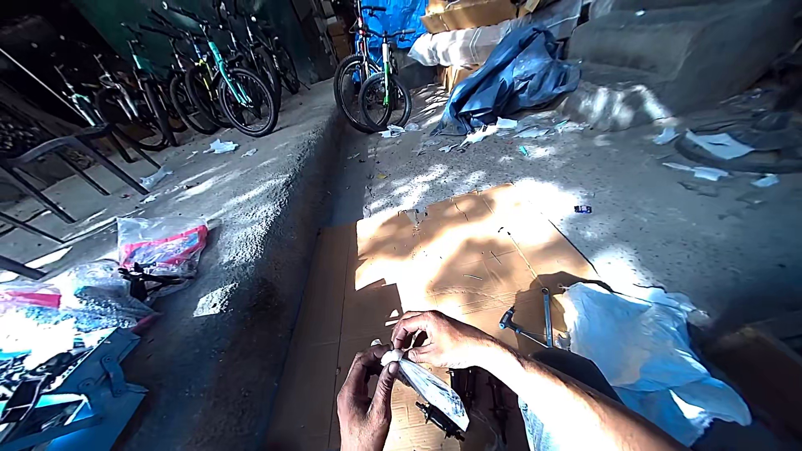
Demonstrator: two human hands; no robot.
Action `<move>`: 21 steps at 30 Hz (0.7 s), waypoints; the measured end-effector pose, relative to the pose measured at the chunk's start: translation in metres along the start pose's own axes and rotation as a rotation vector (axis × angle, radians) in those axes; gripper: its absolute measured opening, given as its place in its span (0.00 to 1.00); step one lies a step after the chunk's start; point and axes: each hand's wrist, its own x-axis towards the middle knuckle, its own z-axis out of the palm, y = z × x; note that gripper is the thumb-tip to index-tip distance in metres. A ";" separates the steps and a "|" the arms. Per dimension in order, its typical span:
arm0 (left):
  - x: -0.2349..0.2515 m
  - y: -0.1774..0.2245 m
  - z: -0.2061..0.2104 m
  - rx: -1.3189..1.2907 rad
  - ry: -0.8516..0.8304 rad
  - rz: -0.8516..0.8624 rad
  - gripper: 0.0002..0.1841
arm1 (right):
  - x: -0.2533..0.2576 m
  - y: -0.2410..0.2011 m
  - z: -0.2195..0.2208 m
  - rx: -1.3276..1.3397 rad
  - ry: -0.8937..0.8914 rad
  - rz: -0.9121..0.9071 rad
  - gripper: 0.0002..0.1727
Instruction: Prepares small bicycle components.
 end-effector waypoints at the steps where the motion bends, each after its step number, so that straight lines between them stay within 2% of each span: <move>1: 0.001 0.002 0.001 -0.033 0.018 -0.030 0.16 | -0.001 -0.003 -0.001 -0.010 -0.006 -0.019 0.13; 4: 0.002 0.008 0.003 -0.110 0.064 -0.120 0.16 | -0.002 -0.009 0.002 -0.021 -0.001 -0.131 0.17; 8: 0.000 0.012 0.006 -0.184 0.100 -0.235 0.15 | -0.006 -0.015 0.007 -0.270 0.052 -0.160 0.12; 13: -0.003 0.009 -0.002 -0.204 0.004 -0.320 0.14 | -0.009 -0.015 0.022 -0.572 0.072 -0.198 0.08; 16: -0.005 0.005 -0.002 -0.201 -0.049 -0.310 0.13 | -0.010 -0.015 0.030 -0.619 0.070 -0.205 0.09; 21: -0.001 0.012 0.008 -0.202 0.045 -0.380 0.13 | -0.013 -0.016 0.037 -0.701 0.110 -0.231 0.11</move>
